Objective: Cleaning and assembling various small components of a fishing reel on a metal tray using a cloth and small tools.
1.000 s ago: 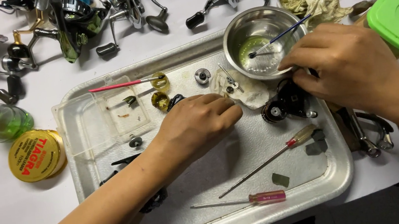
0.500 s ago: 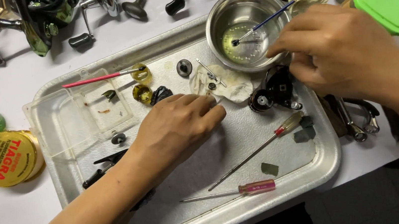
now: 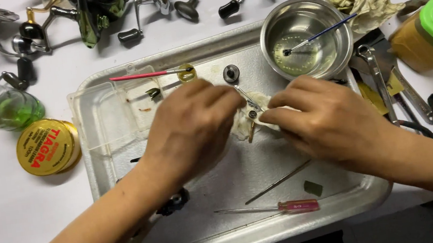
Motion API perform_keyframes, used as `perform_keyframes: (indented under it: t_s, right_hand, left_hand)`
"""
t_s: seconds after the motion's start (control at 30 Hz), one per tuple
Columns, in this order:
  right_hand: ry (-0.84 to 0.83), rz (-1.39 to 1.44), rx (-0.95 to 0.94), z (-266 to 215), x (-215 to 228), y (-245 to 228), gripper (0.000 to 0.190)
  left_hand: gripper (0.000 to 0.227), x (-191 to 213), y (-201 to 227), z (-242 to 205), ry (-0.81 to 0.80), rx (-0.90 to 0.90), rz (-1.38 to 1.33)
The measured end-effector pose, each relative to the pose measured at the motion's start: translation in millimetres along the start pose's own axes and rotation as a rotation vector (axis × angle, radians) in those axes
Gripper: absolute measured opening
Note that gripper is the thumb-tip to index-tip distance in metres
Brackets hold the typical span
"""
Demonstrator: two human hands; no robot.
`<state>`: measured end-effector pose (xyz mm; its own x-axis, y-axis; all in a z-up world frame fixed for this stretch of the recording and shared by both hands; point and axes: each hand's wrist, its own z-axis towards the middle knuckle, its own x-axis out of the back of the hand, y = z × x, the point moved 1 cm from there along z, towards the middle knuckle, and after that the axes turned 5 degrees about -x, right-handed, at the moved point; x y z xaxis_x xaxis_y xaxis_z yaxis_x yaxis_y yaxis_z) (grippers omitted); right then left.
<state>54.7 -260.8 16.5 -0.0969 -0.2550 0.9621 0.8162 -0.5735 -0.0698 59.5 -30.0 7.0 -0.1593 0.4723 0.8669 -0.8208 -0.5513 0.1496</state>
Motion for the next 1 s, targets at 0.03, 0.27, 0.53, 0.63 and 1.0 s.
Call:
perform_keyframes:
  t_s: [0.03,0.27,0.53,0.63,1.0]
  right_hand:
    - [0.001,-0.003,0.005,5,-5,-3,0.023]
    - [-0.029,-0.146,0.11,23,-35,-9,0.024]
    - [-0.03,-0.07,-0.002,19,-40,-22,0.028]
    - [-0.114,-0.064,-0.054,20,-43,-24,0.044]
    - [-0.185,-0.317,-0.083,45,-68,-5,0.053]
  left_hand:
    - [0.012,-2,-9,6,0.004,0.002,0.004]
    - [0.031,-31,-52,43,-0.34,0.183,0.08]
    - [0.013,-47,-53,48,-0.382,0.176,0.114]
    - [0.016,-34,-52,49,-0.346,0.202,0.104]
    - [0.017,33,-57,21,0.095,0.178,0.149]
